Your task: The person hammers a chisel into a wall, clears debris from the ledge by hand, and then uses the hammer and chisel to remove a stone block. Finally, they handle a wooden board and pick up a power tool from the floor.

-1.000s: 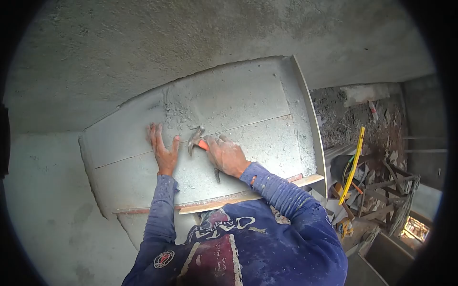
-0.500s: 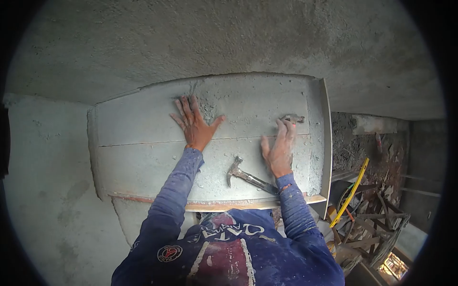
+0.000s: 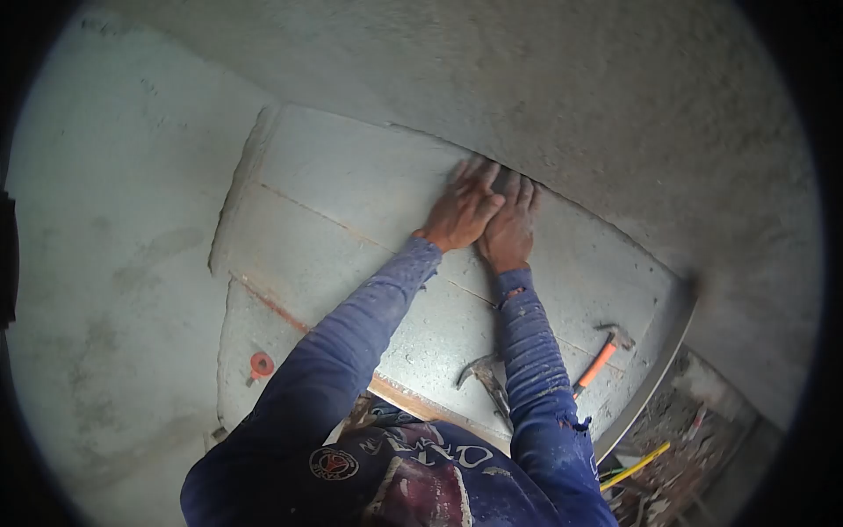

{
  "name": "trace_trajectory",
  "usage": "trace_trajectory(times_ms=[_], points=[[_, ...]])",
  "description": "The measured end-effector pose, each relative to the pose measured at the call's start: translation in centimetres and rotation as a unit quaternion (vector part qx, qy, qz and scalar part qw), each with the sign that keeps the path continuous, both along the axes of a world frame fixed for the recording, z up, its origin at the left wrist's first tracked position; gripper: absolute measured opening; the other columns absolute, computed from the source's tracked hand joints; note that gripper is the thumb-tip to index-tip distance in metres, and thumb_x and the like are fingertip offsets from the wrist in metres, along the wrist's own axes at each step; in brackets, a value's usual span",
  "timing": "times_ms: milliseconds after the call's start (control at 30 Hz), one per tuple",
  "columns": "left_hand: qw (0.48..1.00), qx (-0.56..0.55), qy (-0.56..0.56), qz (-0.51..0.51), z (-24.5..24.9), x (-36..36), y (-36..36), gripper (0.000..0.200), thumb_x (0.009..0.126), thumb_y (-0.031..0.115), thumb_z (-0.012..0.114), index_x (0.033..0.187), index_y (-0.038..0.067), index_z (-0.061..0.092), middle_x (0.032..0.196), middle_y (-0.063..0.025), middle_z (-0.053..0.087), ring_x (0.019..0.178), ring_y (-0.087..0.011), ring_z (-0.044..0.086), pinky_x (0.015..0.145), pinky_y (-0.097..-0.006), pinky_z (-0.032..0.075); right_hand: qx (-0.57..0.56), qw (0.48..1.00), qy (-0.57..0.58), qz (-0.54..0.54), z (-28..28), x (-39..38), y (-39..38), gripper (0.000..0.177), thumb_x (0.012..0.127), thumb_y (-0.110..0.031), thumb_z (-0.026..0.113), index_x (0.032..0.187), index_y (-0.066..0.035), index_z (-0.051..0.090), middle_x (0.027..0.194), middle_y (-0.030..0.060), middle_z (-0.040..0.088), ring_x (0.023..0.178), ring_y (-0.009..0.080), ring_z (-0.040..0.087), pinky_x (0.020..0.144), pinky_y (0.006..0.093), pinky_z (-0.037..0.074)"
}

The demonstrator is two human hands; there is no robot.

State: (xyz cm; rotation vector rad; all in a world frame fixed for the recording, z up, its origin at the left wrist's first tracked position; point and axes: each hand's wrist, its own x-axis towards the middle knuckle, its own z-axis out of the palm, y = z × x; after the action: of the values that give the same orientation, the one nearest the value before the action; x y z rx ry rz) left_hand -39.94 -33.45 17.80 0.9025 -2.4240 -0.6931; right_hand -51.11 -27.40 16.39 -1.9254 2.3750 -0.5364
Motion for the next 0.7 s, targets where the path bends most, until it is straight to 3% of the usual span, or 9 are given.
trace_trajectory(times_ms=[167,300,367,400,433,533,567,633,700], points=[[0.993,0.079,0.085,-0.001,0.1,0.5,0.9,0.073,0.102,0.05,0.023,0.137,-0.011,0.04,0.138,-0.0327,0.045,0.136,-0.0424,0.037,0.116,-0.0447,0.025,-0.07,0.994,-0.052,0.064,0.1,0.2,0.5,0.059,0.092,-0.039,0.055,0.135,0.0,0.049,0.141,0.0168,0.047,0.132,0.0366,0.04,0.113,0.0482,0.028],[0.972,0.15,0.157,0.093,0.7,1.5,5.9,0.066,0.103,0.046,0.025,0.139,-0.006,0.042,0.141,-0.0278,0.046,0.134,-0.0382,0.041,0.113,-0.0419,0.031,-0.167,0.973,-0.15,0.052,1.5,4.0,3.0,0.049,0.096,-0.036,0.053,0.13,-0.001,0.055,0.128,0.0164,0.059,0.123,0.0345,0.052,0.106,0.0463,0.037],[0.874,0.314,0.35,0.121,1.8,1.7,8.4,0.062,0.103,0.043,0.026,0.141,-0.004,0.04,0.145,-0.0238,0.042,0.138,-0.035,0.037,0.115,-0.0395,0.029,-0.123,0.874,-0.456,-0.112,4.4,7.0,4.6,0.046,0.098,-0.034,0.049,0.129,-0.001,0.056,0.126,0.015,0.061,0.121,0.0291,0.055,0.105,0.0424,0.039],[0.866,0.273,0.391,0.153,0.3,1.3,9.2,0.055,0.104,0.043,0.029,0.142,0.005,0.045,0.143,-0.0158,0.049,0.133,-0.0281,0.046,0.111,-0.0344,0.035,-0.133,0.864,-0.481,-0.069,3.8,7.2,5.2,0.044,0.101,-0.031,0.045,0.134,-0.002,0.052,0.132,0.0133,0.058,0.124,0.0237,0.052,0.104,0.0387,0.04],[0.861,0.265,0.398,0.171,0.0,1.4,9.6,0.055,0.104,0.043,0.029,0.142,0.005,0.045,0.143,-0.0158,0.049,0.133,-0.0281,0.046,0.111,-0.0344,0.035,-0.122,0.866,-0.482,-0.05,3.4,7.1,5.5,0.044,0.101,-0.031,0.045,0.134,-0.002,0.052,0.132,0.0133,0.058,0.124,0.0237,0.052,0.104,0.0387,0.04],[0.794,0.299,0.49,0.199,-1.1,1.1,10.3,0.043,0.103,0.032,0.041,0.128,0.003,0.059,0.138,-0.0151,0.054,0.133,-0.0291,0.046,0.111,-0.0359,0.035,-0.08,0.575,-0.812,-0.058,2.4,6.5,5.5,0.045,0.105,-0.032,0.035,0.138,-0.007,0.049,0.139,0.0115,0.051,0.129,0.0232,0.047,0.11,0.0375,0.034],[0.786,0.29,0.5,0.219,-0.3,1.4,11.0,0.043,0.103,0.032,0.041,0.128,0.003,0.059,0.138,-0.0151,0.054,0.133,-0.0291,0.046,0.111,-0.0359,0.035,-0.058,0.58,-0.811,-0.046,2.3,6.6,5.7,0.045,0.105,-0.032,0.035,0.138,-0.007,0.049,0.139,0.0115,0.051,0.129,0.0232,0.047,0.11,0.0375,0.034],[0.813,0.213,0.457,0.291,1.3,1.9,12.2,0.039,0.102,0.029,0.044,0.123,0.002,0.063,0.135,-0.0145,0.057,0.133,-0.0306,0.046,0.112,-0.0378,0.035,-0.006,0.493,-0.869,-0.034,2.6,6.9,6.5,0.047,0.105,-0.034,0.031,0.14,-0.007,0.047,0.141,0.0101,0.05,0.129,0.0228,0.046,0.111,0.037,0.033],[0.817,0.149,0.455,0.321,1.5,3.2,13.3,0.04,0.102,0.029,0.043,0.126,0.001,0.06,0.138,-0.0141,0.054,0.135,-0.0307,0.043,0.113,-0.0388,0.034,0.025,0.479,-0.877,-0.013,3.8,8.6,7.2,0.048,0.105,-0.036,0.034,0.14,-0.006,0.047,0.139,0.0114,0.05,0.128,0.0223,0.047,0.111,0.0372,0.033]])
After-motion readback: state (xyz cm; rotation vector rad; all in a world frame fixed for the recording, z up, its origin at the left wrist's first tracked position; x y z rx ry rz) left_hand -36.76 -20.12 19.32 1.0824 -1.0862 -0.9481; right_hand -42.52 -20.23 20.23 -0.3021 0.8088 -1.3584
